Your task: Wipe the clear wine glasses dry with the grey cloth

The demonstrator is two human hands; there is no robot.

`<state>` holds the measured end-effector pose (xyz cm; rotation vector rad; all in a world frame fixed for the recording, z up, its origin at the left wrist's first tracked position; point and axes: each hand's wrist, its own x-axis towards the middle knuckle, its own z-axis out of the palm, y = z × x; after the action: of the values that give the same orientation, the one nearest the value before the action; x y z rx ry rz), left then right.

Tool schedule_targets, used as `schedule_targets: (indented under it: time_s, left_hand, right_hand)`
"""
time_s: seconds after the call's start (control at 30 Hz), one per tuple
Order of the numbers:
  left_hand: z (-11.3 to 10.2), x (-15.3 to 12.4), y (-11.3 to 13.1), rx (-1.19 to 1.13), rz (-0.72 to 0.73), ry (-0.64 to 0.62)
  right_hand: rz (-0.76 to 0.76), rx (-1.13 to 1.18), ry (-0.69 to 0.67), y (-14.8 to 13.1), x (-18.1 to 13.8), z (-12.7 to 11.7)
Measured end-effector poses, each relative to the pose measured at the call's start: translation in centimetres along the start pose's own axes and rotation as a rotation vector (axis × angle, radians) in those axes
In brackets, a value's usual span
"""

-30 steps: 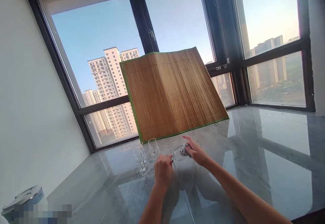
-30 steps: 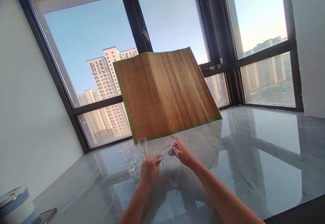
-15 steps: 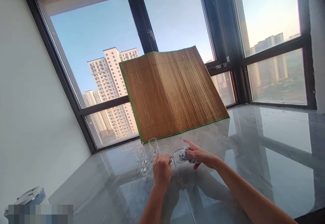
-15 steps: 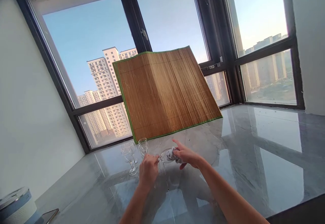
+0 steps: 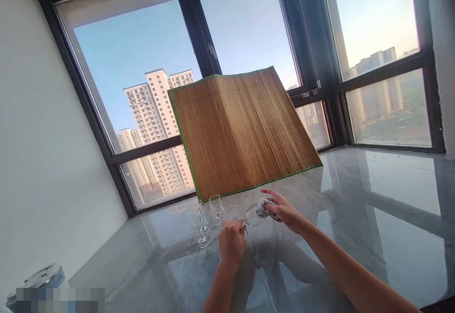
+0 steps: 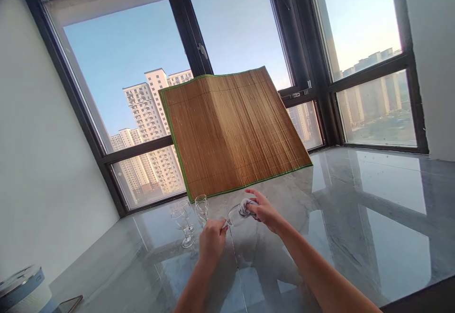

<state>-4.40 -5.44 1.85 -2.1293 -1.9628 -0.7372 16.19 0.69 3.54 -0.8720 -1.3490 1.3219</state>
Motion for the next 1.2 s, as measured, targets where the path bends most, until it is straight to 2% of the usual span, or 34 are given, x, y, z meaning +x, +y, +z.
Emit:
schedule_targets:
  time_s: [0.1, 0.2, 0.3, 0.37, 0.53, 0.63, 0.73, 0.8, 0.87, 0.93, 1.03, 1.2]
  left_hand:
    - [0.0, 0.0, -0.1, 0.035, -0.049, 0.016]
    - [0.3, 0.0, -0.2, 0.058, -0.049, 0.011]
    - [0.5, 0.0, -0.3, 0.085, -0.055, -0.001]
    - [0.6, -0.1, -0.3, 0.106, -0.054, -0.019]
    - [0.6, -0.2, 0.1, 0.025, 0.026, -0.030]
    - [1.0, -0.2, 0.5, -0.115, 0.027, -0.007]
    - [2.0, 0.0, 0.8, -0.331, -0.040, 0.052]
    - [2.9, 0.0, 1.0, -0.508, -0.109, 0.109]
    - [3.7, 0.0, 1.3, -0.656, -0.159, 0.140]
    - [4.2, 0.0, 1.6, -0.746, -0.179, 0.127]
    - [4.3, -0.3, 2.1, -0.819, -0.199, 0.073]
    - [4.2, -0.7, 2.8, -0.849, -0.224, 0.000]
  right_hand:
    - [-0.086, 0.049, 0.031, -0.3, -0.1, -0.3]
    - [-0.221, 0.025, -0.008, -0.3, -0.2, 0.3]
    - [-0.406, -0.096, -0.110, 0.2, -0.3, 1.4]
    - [-0.508, -0.211, -0.119, 0.7, -0.2, 2.0]
    - [-0.607, -0.470, 0.128, 1.9, 0.8, 1.3]
    - [-0.551, -0.516, 0.255, 2.2, 1.5, 0.5]
    - [-0.392, -0.404, 0.300, 2.3, 1.7, 0.6]
    - [-0.193, -0.268, 0.231, 2.3, 1.4, 1.3]
    - [0.017, -0.124, 0.058, 2.4, 0.8, 2.2]
    - [0.131, -0.007, -0.124, 2.5, 0.1, 2.9]
    - [0.135, 0.107, -0.248, 2.4, -0.6, 3.4]
    - [0.119, 0.090, -0.259, 2.4, -0.7, 3.5]
